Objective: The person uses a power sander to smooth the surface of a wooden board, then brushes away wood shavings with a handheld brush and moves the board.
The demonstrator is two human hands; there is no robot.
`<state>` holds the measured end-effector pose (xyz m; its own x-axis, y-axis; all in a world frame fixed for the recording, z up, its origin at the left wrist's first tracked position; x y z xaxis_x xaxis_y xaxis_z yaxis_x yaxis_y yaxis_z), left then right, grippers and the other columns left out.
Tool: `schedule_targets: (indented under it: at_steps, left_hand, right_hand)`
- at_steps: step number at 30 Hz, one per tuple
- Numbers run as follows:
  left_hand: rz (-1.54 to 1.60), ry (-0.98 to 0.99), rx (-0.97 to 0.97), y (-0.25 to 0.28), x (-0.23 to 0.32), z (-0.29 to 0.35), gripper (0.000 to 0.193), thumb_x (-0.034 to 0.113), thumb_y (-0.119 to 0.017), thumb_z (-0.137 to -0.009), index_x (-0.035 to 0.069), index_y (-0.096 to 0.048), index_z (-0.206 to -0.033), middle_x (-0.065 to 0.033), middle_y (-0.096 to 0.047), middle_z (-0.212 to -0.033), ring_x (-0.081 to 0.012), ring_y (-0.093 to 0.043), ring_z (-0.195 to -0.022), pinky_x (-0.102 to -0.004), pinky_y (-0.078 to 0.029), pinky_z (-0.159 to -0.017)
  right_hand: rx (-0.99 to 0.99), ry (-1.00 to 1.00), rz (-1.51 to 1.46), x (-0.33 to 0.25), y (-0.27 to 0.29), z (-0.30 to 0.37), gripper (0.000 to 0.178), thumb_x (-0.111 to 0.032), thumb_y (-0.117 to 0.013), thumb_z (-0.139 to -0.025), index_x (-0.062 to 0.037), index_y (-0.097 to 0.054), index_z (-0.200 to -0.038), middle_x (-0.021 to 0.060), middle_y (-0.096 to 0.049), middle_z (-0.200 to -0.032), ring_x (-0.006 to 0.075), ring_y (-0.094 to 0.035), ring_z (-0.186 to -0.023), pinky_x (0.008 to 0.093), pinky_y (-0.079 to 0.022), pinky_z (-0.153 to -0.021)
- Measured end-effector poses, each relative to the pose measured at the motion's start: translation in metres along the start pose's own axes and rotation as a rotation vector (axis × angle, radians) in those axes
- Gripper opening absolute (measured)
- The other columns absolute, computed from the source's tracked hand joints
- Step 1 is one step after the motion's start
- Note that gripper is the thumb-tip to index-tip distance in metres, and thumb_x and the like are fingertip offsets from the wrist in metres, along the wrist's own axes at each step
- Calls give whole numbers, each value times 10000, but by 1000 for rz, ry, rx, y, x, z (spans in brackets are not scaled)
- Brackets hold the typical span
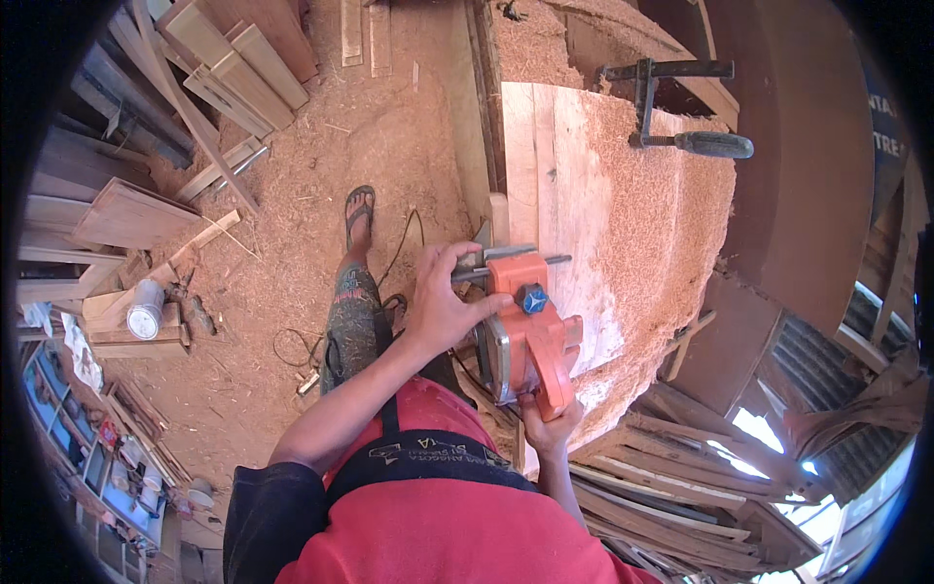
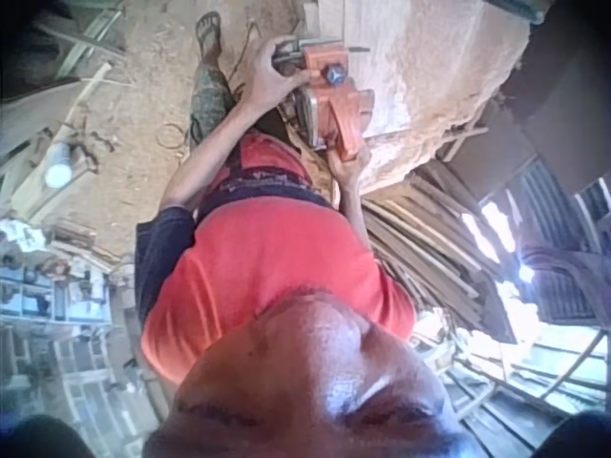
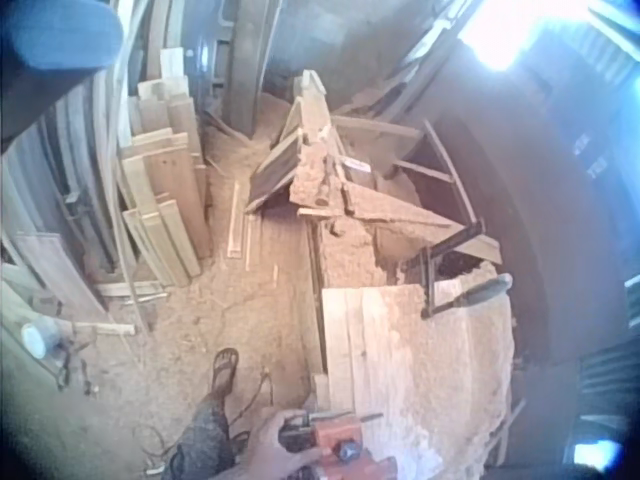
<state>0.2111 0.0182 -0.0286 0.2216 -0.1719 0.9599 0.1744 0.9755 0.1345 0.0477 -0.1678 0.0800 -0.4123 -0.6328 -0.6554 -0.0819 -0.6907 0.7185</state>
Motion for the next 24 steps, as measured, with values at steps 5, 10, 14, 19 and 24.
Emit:
schedule_targets:
  at_steps: [5, 10, 14, 19, 24]
  left_hand:
    - [-62, -86, 61, 27, 12, -73, 735, 371, -929, -667, 35, -584, -1223, -132, -582, -1169, -275, -578, -1099, -391, -467, -969]
    - [-57, -128, 109, 56, 11, -172, 711, 369, -931, -672, 24, -605, -1202, -108, -615, -1151, -225, -601, -1078, -368, -487, -954]
    - [-29, -195, 118, 76, 17, -246, 694, 359, -933, -676, 10, -624, -1189, -102, -646, -1088, -213, -609, -1051, -355, -487, -945]
    - [1, -165, 88, 102, 33, -324, 734, 413, -912, -688, 10, -606, -1219, -144, -657, -1115, -249, -638, -1029, -374, -520, -897]
    - [8, -219, 236, 173, 70, -317, 755, 451, -898, -706, 9, -608, -1246, -140, -651, -1171, -227, -628, -1076, -367, -506, -939]
  right_hand:
    - [-37, -1, -30, -33, -21, -69, 245, -46, -714, -749, -7, -686, -989, 143, -698, -805, 254, -710, -704, 348, -539, -663]
    - [54, 252, -4, -94, -46, -163, 206, -88, -712, -754, -16, -663, -940, 153, -651, -736, 321, -669, -606, 385, -515, -581]
    - [58, 270, 34, -130, -61, -227, 208, -105, -727, -745, -20, -640, -914, 166, -630, -715, 352, -653, -595, 406, -508, -568]
    - [120, 363, -50, -167, -76, -294, 216, -168, -758, -764, -30, -628, -868, 174, -628, -695, 363, -659, -631, 415, -513, -587]
    - [8, 290, -86, -207, -94, -317, 246, -180, -759, -751, -28, -620, -885, 180, -641, -733, 382, -662, -664, 420, -519, -603]
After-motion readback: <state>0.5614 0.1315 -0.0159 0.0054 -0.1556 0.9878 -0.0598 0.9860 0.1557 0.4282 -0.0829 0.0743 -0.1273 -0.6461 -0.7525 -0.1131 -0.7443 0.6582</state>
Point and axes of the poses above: each hand's wrist, its own z-axis away from the middle knuckle, its own y-axis out of the back of the hand, x = y × z, the point moved 6 cm from there along -z, towards the middle knuckle
